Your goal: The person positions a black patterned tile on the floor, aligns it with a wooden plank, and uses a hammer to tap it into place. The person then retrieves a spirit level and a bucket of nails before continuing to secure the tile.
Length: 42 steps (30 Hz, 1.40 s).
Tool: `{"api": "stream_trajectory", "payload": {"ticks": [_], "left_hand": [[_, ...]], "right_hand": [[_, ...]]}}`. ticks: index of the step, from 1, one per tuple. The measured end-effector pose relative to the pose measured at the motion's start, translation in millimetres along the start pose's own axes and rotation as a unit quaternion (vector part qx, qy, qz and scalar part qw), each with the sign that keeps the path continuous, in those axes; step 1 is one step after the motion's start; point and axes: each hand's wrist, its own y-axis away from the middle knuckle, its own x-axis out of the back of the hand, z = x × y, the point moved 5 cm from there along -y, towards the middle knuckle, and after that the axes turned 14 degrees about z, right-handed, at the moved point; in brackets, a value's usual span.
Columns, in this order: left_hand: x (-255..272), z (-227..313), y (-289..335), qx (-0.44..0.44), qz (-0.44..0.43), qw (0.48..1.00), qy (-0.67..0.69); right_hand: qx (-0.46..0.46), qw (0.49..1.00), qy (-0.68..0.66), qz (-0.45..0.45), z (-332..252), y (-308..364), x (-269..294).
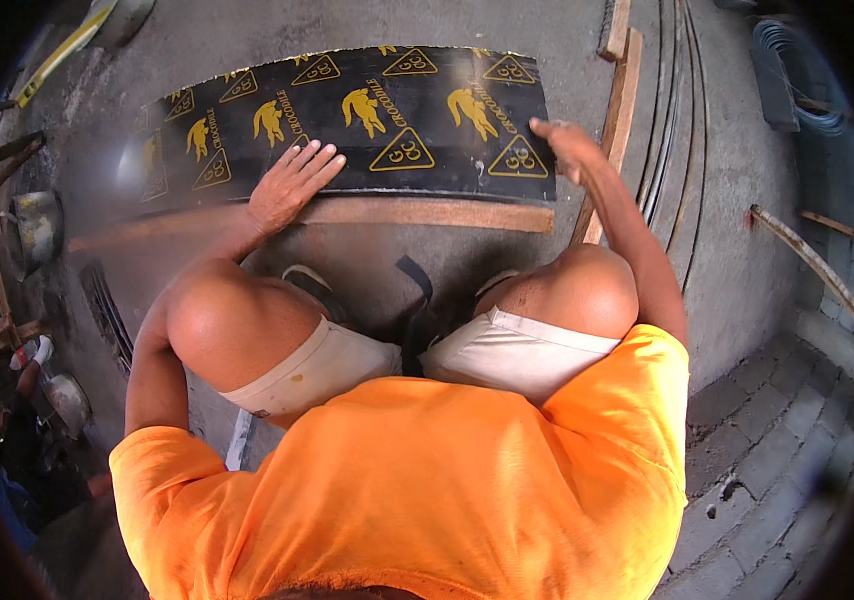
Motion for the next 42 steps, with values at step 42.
{"api": "stream_trajectory", "payload": {"ticks": [42], "left_hand": [[-34.9, -64.3, 263.2, 0.876, 0.290, 0.195, 0.331]], "right_hand": [[0.065, 0.926, 0.101, 0.358, 168.0, -3.5, 18.1]]}}
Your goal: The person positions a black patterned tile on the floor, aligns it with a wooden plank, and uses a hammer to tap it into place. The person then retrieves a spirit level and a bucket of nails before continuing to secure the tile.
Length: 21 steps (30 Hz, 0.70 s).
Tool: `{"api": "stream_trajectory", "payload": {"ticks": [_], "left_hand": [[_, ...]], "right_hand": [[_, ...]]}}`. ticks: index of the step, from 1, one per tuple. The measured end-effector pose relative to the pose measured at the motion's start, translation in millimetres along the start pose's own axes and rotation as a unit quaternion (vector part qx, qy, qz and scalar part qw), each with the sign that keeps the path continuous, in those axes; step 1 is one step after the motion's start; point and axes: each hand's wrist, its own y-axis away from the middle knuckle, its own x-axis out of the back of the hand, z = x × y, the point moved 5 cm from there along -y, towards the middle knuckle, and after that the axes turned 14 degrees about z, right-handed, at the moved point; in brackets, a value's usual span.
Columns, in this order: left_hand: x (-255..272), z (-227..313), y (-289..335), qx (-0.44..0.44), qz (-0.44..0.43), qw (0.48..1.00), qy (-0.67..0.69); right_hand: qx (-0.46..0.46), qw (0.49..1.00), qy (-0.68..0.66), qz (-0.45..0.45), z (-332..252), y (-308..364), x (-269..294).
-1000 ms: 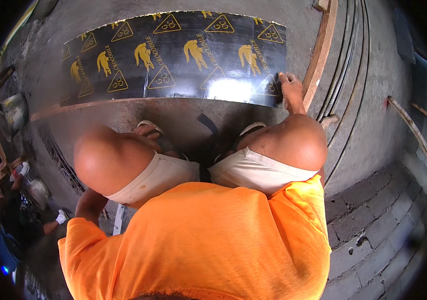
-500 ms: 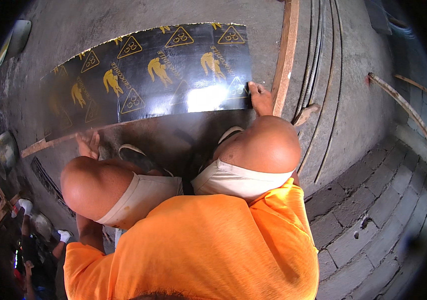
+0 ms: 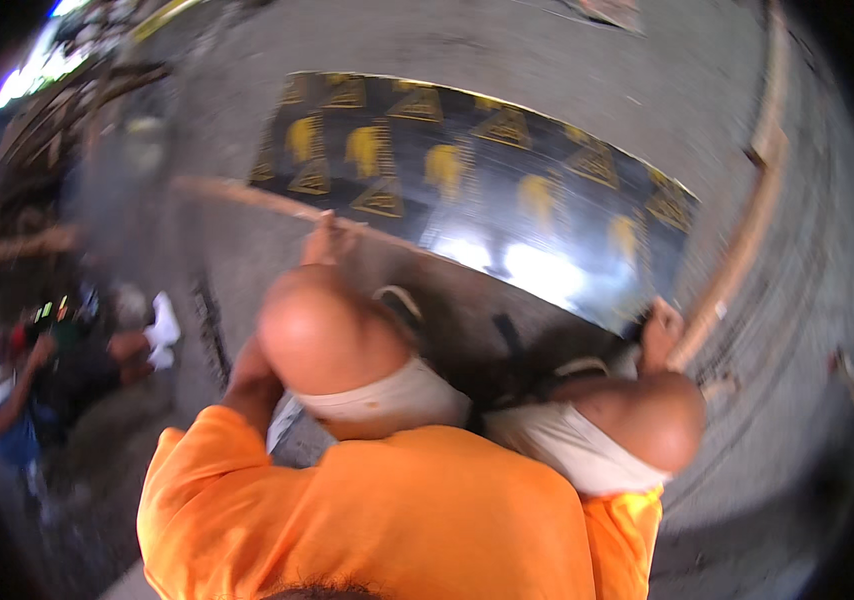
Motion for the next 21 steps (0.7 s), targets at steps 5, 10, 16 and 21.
{"api": "stream_trajectory", "payload": {"ticks": [5, 10, 16, 21], "left_hand": [[-20.4, 31.3, -2.1, -0.048, 0.095, 0.994, -0.017], [-26.8, 50.1, 10.6, -0.083, 0.109, 0.990, -0.024], [-25.0, 47.1, 8.1, -0.077, 0.100, 0.992, -0.003], [-21.4, 48.8, 9.4, -0.129, 0.007, 0.992, 0.004]], "right_hand": [[0.187, 0.937, 0.286, 0.080, -49.4, 39.2, 14.8], [0.160, 0.950, 0.226, 0.142, -36.7, 40.5, -0.1], [0.173, 0.945, 0.253, 0.118, -22.0, 39.3, -5.5], [0.190, 0.965, 0.136, 0.121, -6.5, 29.3, -18.8]]}}
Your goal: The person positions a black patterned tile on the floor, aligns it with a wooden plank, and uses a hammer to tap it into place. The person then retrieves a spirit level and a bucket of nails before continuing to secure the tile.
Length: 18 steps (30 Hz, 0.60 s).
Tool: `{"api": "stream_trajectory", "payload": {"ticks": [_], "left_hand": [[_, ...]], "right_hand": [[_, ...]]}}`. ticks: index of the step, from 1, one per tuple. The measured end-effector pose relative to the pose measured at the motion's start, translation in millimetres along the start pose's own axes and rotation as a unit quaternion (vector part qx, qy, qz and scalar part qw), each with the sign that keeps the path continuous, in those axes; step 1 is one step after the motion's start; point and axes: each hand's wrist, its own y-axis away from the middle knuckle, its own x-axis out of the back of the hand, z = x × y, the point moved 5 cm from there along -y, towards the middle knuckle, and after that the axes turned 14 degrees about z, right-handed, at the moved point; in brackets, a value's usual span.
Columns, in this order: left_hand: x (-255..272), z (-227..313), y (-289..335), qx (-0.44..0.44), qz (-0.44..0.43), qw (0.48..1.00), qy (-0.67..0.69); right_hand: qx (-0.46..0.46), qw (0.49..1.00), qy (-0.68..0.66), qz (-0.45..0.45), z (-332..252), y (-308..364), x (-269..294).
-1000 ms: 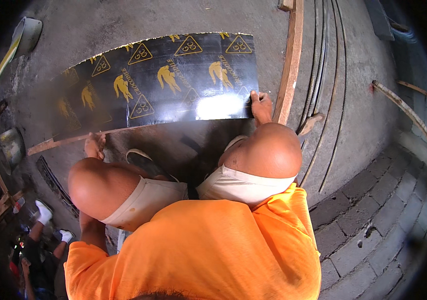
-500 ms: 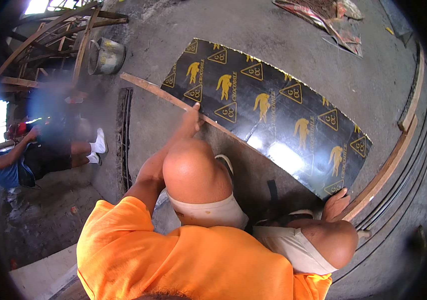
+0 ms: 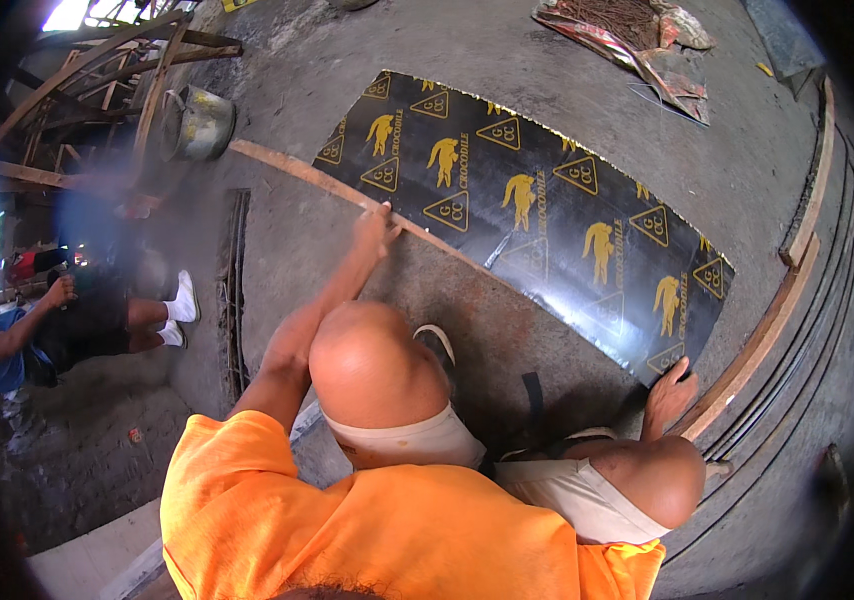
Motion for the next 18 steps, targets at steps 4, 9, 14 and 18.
{"api": "stream_trajectory", "payload": {"ticks": [4, 9, 14, 18], "left_hand": [[-10.9, 3.1, -2.3, 0.021, -0.085, 0.996, 0.035], [-25.8, -1.5, -30.7, 0.003, -0.108, 0.994, -0.017], [-33.5, 39.1, -49.1, -0.557, 0.029, 0.718, -0.416], [-36.1, 57.1, -72.7, -0.512, -0.013, 0.730, -0.453]], "right_hand": [[-0.006, 0.998, 0.049, 0.036, 18.6, 0.7, -10.7], [-0.039, 0.992, -0.116, -0.023, 27.5, 11.5, -19.5], [-0.092, 0.981, -0.170, -0.023, 36.9, 5.9, -8.9], [-0.234, 0.891, -0.373, -0.110, 45.0, 10.8, 1.0]]}}
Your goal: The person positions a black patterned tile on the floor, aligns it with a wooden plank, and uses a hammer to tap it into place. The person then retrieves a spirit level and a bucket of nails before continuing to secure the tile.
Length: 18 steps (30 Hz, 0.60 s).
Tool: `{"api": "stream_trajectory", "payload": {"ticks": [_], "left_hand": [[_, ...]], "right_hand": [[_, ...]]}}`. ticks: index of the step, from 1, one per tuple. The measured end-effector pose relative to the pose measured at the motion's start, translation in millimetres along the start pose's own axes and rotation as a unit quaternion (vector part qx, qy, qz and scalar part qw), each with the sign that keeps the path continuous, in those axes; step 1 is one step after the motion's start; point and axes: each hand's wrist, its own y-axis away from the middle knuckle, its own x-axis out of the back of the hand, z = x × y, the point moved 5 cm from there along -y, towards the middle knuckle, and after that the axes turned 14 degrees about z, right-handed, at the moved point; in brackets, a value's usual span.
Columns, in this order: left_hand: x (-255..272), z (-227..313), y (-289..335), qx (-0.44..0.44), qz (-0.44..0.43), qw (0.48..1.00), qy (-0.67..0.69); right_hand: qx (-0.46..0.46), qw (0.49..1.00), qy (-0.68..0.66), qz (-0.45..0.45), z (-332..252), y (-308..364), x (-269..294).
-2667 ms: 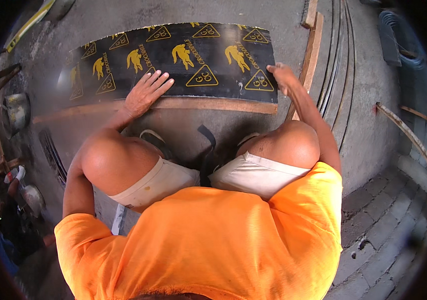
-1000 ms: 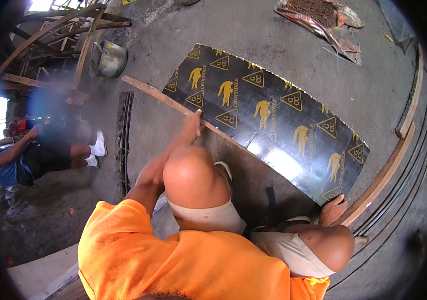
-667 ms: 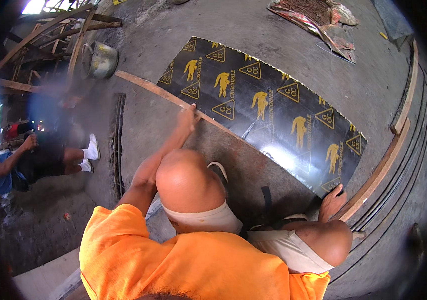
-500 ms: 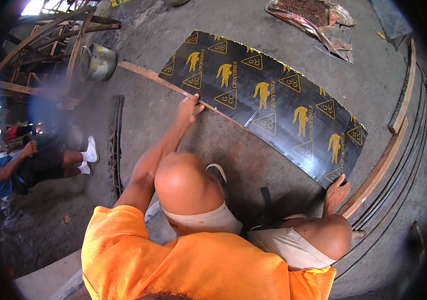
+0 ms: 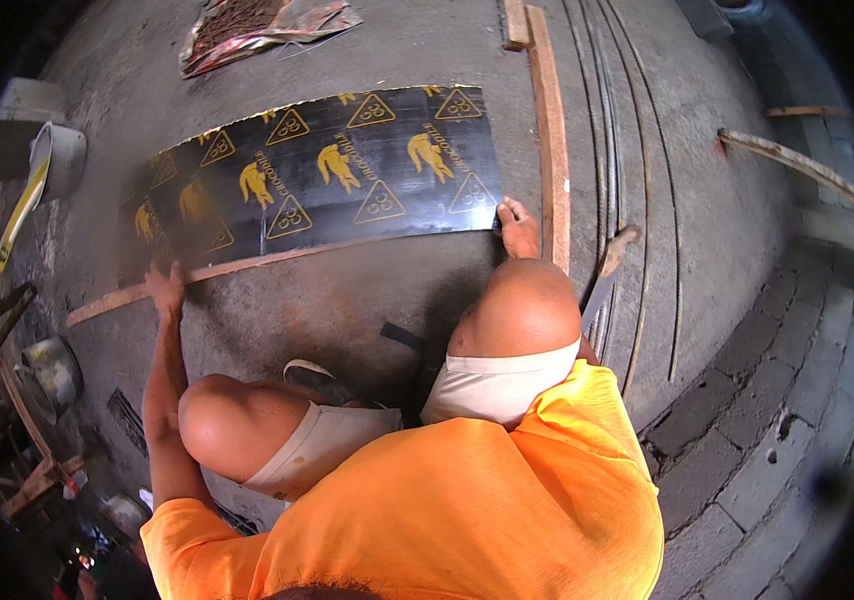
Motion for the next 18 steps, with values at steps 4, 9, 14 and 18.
{"api": "stream_trajectory", "payload": {"ticks": [4, 9, 14, 18], "left_hand": [[3.2, -18.3, -30.2, -0.012, -0.058, 0.998, 0.022], [5.1, -55.1, -60.6, -0.052, -0.042, 0.997, -0.026], [8.1, -99.4, -80.5, 0.050, 0.021, 0.998, -0.016], [-9.9, -148.8, -107.3, 0.024, 0.032, 0.998, -0.053]], "right_hand": [[-0.001, 0.997, 0.043, -0.067, 4.5, 8.3, 7.6], [0.092, 0.983, 0.130, -0.088, 6.6, 9.3, 8.5], [-0.027, 0.991, 0.022, -0.130, 2.1, 11.5, 8.4], [0.038, 0.987, 0.090, -0.128, -9.9, 8.2, 6.3]]}}
